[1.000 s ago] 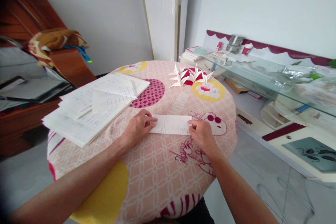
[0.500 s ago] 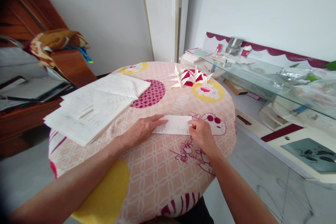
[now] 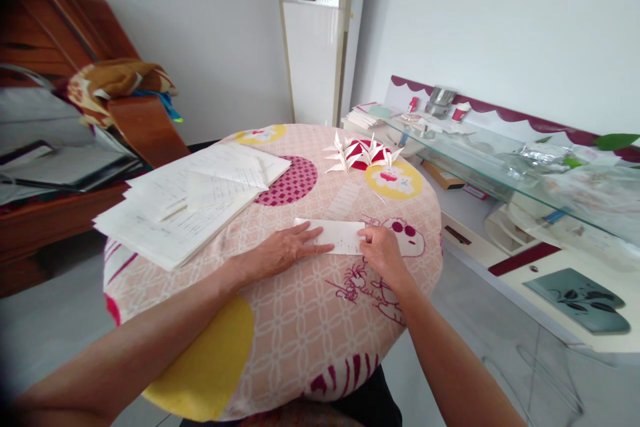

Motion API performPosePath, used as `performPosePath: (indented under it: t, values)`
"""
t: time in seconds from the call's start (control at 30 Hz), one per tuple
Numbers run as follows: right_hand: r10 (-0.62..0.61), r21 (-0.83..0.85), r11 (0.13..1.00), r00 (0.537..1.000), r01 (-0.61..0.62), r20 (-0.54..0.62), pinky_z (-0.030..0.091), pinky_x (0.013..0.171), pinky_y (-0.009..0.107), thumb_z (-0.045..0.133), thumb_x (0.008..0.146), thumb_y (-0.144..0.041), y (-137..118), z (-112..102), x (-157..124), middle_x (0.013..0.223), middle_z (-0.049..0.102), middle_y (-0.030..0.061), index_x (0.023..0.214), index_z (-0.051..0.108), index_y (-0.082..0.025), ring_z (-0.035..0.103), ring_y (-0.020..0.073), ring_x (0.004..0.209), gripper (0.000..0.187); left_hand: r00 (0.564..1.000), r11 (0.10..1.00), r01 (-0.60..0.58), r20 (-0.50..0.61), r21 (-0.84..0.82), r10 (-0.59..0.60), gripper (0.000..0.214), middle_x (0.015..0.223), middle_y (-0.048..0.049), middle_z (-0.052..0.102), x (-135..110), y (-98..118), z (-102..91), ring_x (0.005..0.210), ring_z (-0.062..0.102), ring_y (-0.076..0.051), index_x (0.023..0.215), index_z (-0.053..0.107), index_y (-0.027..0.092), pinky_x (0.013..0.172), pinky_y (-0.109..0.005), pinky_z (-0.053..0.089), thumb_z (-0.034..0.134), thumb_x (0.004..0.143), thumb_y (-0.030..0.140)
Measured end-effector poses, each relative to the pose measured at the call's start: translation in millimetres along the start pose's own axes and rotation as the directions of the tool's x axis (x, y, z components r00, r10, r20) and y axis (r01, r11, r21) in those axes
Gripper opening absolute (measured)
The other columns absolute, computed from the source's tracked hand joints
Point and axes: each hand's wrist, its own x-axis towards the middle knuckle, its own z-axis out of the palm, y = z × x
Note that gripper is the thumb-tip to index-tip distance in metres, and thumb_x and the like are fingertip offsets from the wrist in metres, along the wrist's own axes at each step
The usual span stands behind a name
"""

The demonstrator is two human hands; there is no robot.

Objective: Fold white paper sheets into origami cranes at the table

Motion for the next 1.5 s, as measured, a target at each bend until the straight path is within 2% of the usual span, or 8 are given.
performPosePath:
  t: [0.23, 0.33, 0.43, 0.63, 0.8, 1.13, 1.27, 1.5]
  values:
    - [-0.058, -0.377, 0.926, 0.995, 0.023, -0.082, 0.045, 0.072, 0.032, 0.051, 0.085, -0.012, -20.6, -12.4, -11.4, 0.086, 0.076, 0.0162, 0.088, 0.078, -0.014, 0.069, 0.0272, 0.084, 0.028, 0.998, 0.995, 0.023, -0.057, 0.093, -0.018, 0.064, 0.161, -0.0072, 0.034, 7.1, 6.0, 13.2, 0.14, 0.044, -0.033, 0.151, 0.036, 0.047, 0.111, -0.051, 0.037, 0.044, 0.099, 0.011]
    - [-0.253, -0.337, 0.921, 0.958, 0.197, -0.132, 0.044, 0.076, 0.03, 0.047, 0.088, -0.011, -37.1, -4.1, -23.2, 0.095, 0.074, 0.0155, 0.095, 0.075, -0.013, 0.067, 0.0247, 0.089, 0.03, 0.997, 0.995, 0.016, -0.072, 0.097, -0.009, 0.06, 0.161, -0.0071, 0.034, 7.1, 5.7, 14.9, 0.139, 0.046, -0.033, 0.151, 0.037, 0.046, 0.11, -0.05, 0.039, 0.043, 0.1, 0.014]
    - [-0.364, -0.207, 0.914, 0.931, 0.349, -0.037, 0.043, 0.075, 0.029, 0.047, 0.089, -0.012, -47.8, 13.2, -27.5, 0.088, 0.072, 0.0106, 0.087, 0.075, -0.017, 0.065, 0.0214, 0.083, 0.028, 0.997, 0.993, 0.019, -0.081, 0.114, -0.009, 0.055, 0.159, -0.0084, 0.038, 7.3, 5.0, 14.8, 0.136, 0.049, -0.032, 0.149, 0.041, 0.044, 0.109, -0.049, 0.04, 0.042, 0.101, 0.017]
    - [-0.103, 0.043, 0.994, 0.994, 0.104, -0.036, 0.044, 0.071, 0.026, 0.055, 0.08, -0.01, -47.4, 27.6, -10.9, 0.08, 0.075, 0.0065, 0.078, 0.076, -0.018, 0.066, 0.0181, 0.076, 0.023, 0.997, 0.985, 0.03, -0.069, 0.172, -0.018, 0.054, 0.153, -0.0101, 0.046, 9.3, 6.5, 10.6, 0.129, 0.055, -0.029, 0.149, 0.042, 0.042, 0.105, -0.044, 0.042, 0.038, 0.102, 0.016]
    - [0.061, 0.105, 0.993, 0.998, -0.061, 0.001, 0.045, 0.069, 0.025, 0.068, 0.074, -0.015, -55.2, 20.5, -6.2, 0.083, 0.076, 0.0059, 0.089, 0.076, -0.017, 0.068, 0.0182, 0.079, 0.017, 0.997, 0.979, 0.057, -0.061, 0.195, -0.045, 0.055, 0.15, -0.0108, 0.05, 9.9, 10.3, 4.9, 0.128, 0.054, -0.027, 0.151, 0.04, 0.037, 0.106, -0.041, 0.041, 0.036, 0.101, 0.016]
    - [0.035, -0.03, 0.999, 0.995, -0.033, 0.089, 0.04, 0.063, 0.025, 0.077, 0.072, -0.022, -66.2, 12.4, -3.3, 0.088, 0.075, 0.0084, 0.088, 0.075, -0.015, 0.066, 0.0193, 0.078, 0.018, 0.996, 0.982, 0.082, -0.043, 0.17, -0.076, 0.059, 0.152, -0.0094, 0.048, 7.3, 12.1, -0.8, 0.13, 0.053, -0.025, 0.153, 0.037, 0.034, 0.111, -0.04, 0.036, 0.03, 0.099, 0.011]
    - [0.054, -0.086, 0.995, 0.996, -0.048, 0.065, 0.041, 0.064, 0.024, 0.076, 0.07, -0.014, -59.1, 9.7, -4.6, 0.093, 0.076, 0.0091, 0.091, 0.075, -0.015, 0.067, 0.0188, 0.08, 0.021, 0.996, 0.985, 0.09, -0.031, 0.148, -0.086, 0.056, 0.156, -0.0082, 0.044, 7.1, 11.1, -0.3, 0.133, 0.051, -0.024, 0.152, 0.04, 0.033, 0.114, -0.04, 0.033, 0.029, 0.101, 0.013]
    - [0.102, -0.177, 0.98, 0.991, -0.085, 0.084, 0.038, 0.056, 0.024, 0.067, 0.069, -0.004, -30.4, -13.1, -8.3, 0.077, 0.075, 0.0089, 0.075, 0.077, -0.013, 0.066, 0.0182, 0.068, 0.015, 0.996, 0.985, 0.089, -0.04, 0.145, -0.084, 0.057, 0.157, -0.0079, 0.043, 7.6, 9.2, 0.9, 0.138, 0.048, -0.024, 0.153, 0.038, 0.033, 0.115, -0.041, 0.032, 0.027, 0.101, 0.013]
